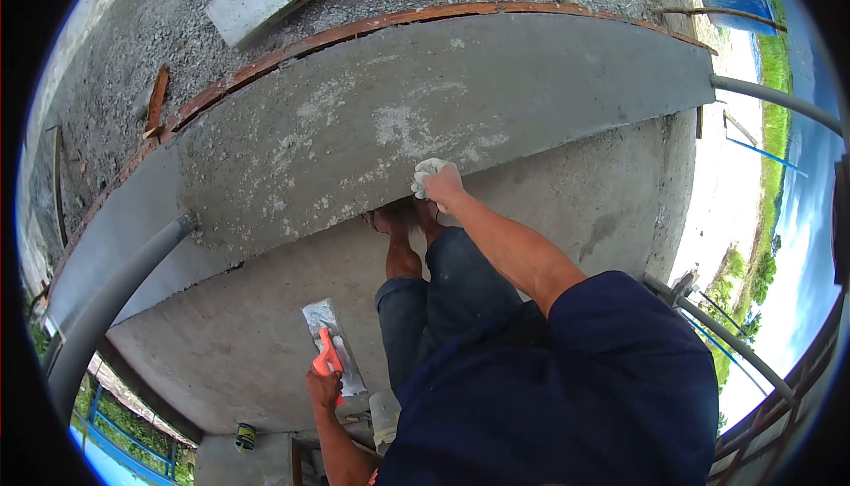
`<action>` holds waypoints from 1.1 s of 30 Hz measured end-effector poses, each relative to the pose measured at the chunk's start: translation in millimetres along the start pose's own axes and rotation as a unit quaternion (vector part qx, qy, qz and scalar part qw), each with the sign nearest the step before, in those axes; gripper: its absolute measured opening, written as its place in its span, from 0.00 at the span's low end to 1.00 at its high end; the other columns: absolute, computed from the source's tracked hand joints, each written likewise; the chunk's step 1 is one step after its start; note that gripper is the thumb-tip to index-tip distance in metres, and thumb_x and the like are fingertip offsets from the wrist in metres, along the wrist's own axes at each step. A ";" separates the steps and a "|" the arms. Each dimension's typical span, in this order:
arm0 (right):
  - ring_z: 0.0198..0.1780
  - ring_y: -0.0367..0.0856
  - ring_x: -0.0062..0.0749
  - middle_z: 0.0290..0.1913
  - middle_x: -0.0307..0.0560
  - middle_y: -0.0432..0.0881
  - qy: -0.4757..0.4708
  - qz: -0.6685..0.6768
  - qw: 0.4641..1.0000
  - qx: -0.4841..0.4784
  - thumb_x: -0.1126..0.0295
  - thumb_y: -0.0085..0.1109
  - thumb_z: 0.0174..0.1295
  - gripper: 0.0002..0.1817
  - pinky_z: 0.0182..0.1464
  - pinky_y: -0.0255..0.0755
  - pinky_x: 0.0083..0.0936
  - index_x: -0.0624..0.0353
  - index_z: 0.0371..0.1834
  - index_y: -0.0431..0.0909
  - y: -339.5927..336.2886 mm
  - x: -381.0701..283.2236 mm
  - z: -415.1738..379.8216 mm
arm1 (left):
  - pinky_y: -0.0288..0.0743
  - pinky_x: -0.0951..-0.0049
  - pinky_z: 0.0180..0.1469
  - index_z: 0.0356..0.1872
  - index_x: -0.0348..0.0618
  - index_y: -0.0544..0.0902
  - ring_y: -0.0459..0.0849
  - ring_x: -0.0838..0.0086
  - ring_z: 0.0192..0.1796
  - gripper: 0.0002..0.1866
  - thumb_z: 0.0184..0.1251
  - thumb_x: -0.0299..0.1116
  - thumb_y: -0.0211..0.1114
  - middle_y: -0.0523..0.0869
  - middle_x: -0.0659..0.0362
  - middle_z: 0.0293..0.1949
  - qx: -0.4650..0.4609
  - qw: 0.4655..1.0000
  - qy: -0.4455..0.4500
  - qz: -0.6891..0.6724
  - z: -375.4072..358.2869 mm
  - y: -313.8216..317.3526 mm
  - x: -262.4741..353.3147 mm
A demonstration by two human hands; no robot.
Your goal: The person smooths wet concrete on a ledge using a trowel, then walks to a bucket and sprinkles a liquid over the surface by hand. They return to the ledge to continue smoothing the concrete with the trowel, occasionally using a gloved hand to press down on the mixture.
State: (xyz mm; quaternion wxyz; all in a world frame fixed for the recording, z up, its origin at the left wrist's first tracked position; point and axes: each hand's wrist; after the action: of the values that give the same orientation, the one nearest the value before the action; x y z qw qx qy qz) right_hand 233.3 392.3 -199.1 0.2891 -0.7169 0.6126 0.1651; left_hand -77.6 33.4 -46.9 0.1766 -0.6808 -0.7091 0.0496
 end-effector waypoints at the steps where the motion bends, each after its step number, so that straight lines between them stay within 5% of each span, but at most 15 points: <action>1: 0.29 0.82 0.28 0.31 0.43 0.81 -0.030 -0.019 0.999 0.020 0.80 0.56 0.56 0.07 0.27 0.73 0.24 0.64 0.38 0.79 3.6 4.7 6.7 | 0.67 0.72 0.18 0.41 0.34 0.79 0.75 0.73 0.18 0.14 0.49 0.21 0.58 0.78 0.57 0.22 -0.002 1.000 -0.002 0.003 -4.9 0.3 1.9; 2: 0.29 0.82 0.28 0.30 0.42 0.81 -0.059 -0.038 0.997 0.040 0.81 0.57 0.56 0.07 0.27 0.73 0.24 0.64 0.38 0.79 9.5 10.5 14.9 | 0.68 0.72 0.19 0.41 0.34 0.79 0.75 0.73 0.18 0.15 0.49 0.21 0.58 0.78 0.57 0.22 0.006 1.000 -0.003 0.007 -7.7 -0.5 2.8; 6: 0.24 0.76 0.24 0.22 0.38 0.77 -0.024 0.267 0.945 0.189 0.80 0.57 0.55 0.06 0.23 0.69 0.24 0.62 0.34 0.81 -63.1 -17.2 64.7 | 0.69 0.71 0.19 0.42 0.34 0.79 0.76 0.73 0.18 0.15 0.49 0.21 0.59 0.79 0.57 0.22 0.033 0.999 -0.014 0.001 -8.9 -9.4 -2.8; 9: 0.21 0.74 0.22 0.22 0.38 0.77 -0.044 0.206 0.962 0.176 0.78 0.56 0.55 0.06 0.21 0.64 0.21 0.60 0.35 0.80 -32.4 -44.1 55.8 | 0.70 0.72 0.19 0.43 0.35 0.79 0.76 0.74 0.18 0.16 0.49 0.21 0.59 0.79 0.57 0.22 0.034 0.999 -0.032 0.013 -2.3 -11.1 -15.9; 11: 0.20 0.75 0.23 0.23 0.40 0.79 -0.038 -0.021 0.999 -0.027 0.77 0.56 0.56 0.07 0.18 0.64 0.22 0.60 0.37 0.80 20.6 -47.2 46.4 | 0.69 0.72 0.19 0.44 0.35 0.79 0.76 0.75 0.18 0.16 0.49 0.21 0.58 0.79 0.57 0.22 0.035 0.999 -0.036 0.019 -0.5 -7.7 -10.9; 13: 0.20 0.77 0.25 0.23 0.41 0.80 -0.027 -0.004 0.999 -0.018 0.76 0.56 0.56 0.08 0.17 0.64 0.24 0.59 0.38 0.81 64.4 -94.2 12.5 | 0.69 0.73 0.18 0.43 0.35 0.79 0.75 0.75 0.17 0.16 0.50 0.22 0.58 0.79 0.57 0.21 0.043 0.998 -0.038 0.012 -6.4 -5.3 -2.7; 16: 0.21 0.79 0.25 0.23 0.40 0.79 -0.029 0.024 0.998 -0.059 0.76 0.57 0.55 0.08 0.17 0.64 0.25 0.59 0.37 0.82 110.7 -80.9 18.4 | 0.69 0.72 0.18 0.42 0.35 0.79 0.75 0.75 0.17 0.15 0.49 0.22 0.58 0.78 0.58 0.21 0.049 0.998 -0.020 -0.040 -4.1 -5.1 -19.9; 19: 0.22 0.81 0.27 0.25 0.42 0.81 -0.029 -0.096 0.992 -0.074 0.77 0.56 0.56 0.08 0.18 0.66 0.26 0.60 0.38 0.81 108.5 -82.4 -15.6 | 0.70 0.71 0.19 0.41 0.35 0.79 0.76 0.74 0.18 0.14 0.50 0.21 0.58 0.78 0.59 0.20 0.064 0.997 -0.009 -0.031 -7.5 -5.3 -23.4; 21: 0.23 0.82 0.29 0.27 0.44 0.82 -0.034 0.068 0.997 -0.008 0.78 0.55 0.57 0.07 0.21 0.72 0.26 0.62 0.38 0.80 91.4 -24.6 20.7 | 0.71 0.71 0.20 0.40 0.34 0.79 0.77 0.74 0.18 0.14 0.49 0.22 0.58 0.79 0.58 0.20 0.057 0.998 0.010 -0.026 -11.7 -5.1 -18.7; 24: 0.24 0.83 0.30 0.27 0.45 0.83 -0.004 -0.033 0.995 -0.092 0.79 0.54 0.58 0.07 0.23 0.76 0.26 0.64 0.38 0.80 101.6 -23.0 6.3 | 0.73 0.69 0.22 0.39 0.34 0.79 0.79 0.73 0.19 0.14 0.48 0.22 0.59 0.79 0.56 0.19 0.056 0.998 0.010 -0.029 -3.1 4.2 -31.7; 27: 0.26 0.84 0.30 0.28 0.47 0.83 -0.050 -0.042 0.994 -0.085 0.79 0.54 0.57 0.07 0.25 0.78 0.26 0.65 0.37 0.80 171.0 -43.0 -3.5 | 0.76 0.66 0.28 0.42 0.36 0.80 0.82 0.67 0.23 0.16 0.49 0.25 0.60 0.83 0.53 0.24 0.064 0.997 -0.025 -0.017 2.5 20.2 -62.7; 29: 0.27 0.85 0.29 0.29 0.48 0.84 -0.020 -0.146 0.948 -0.282 0.79 0.55 0.56 0.08 0.26 0.77 0.25 0.64 0.37 0.81 219.5 -60.3 -32.8 | 0.77 0.64 0.34 0.44 0.37 0.80 0.84 0.62 0.29 0.17 0.49 0.26 0.61 0.84 0.51 0.29 0.058 0.998 -0.024 -0.004 2.1 23.3 -63.3; 33: 0.27 0.85 0.29 0.26 0.45 0.84 -0.071 -0.096 0.962 -0.246 0.75 0.58 0.57 0.09 0.25 0.74 0.24 0.60 0.41 0.82 322.6 -44.2 -17.4 | 0.77 0.62 0.42 0.44 0.37 0.80 0.85 0.57 0.38 0.17 0.50 0.28 0.62 0.85 0.47 0.36 0.053 0.998 -0.011 -0.012 0.3 30.5 -71.8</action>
State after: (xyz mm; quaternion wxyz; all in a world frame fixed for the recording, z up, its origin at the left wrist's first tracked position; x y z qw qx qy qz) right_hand -91.5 389.6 -227.8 0.1612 -0.8079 0.4589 0.3328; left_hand -48.0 -35.0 -69.8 0.2047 -0.6615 -0.7155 0.0923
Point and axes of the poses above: each hand's wrist, its own z-axis towards the middle knuckle, its own y-axis out of the palm, x = y × z
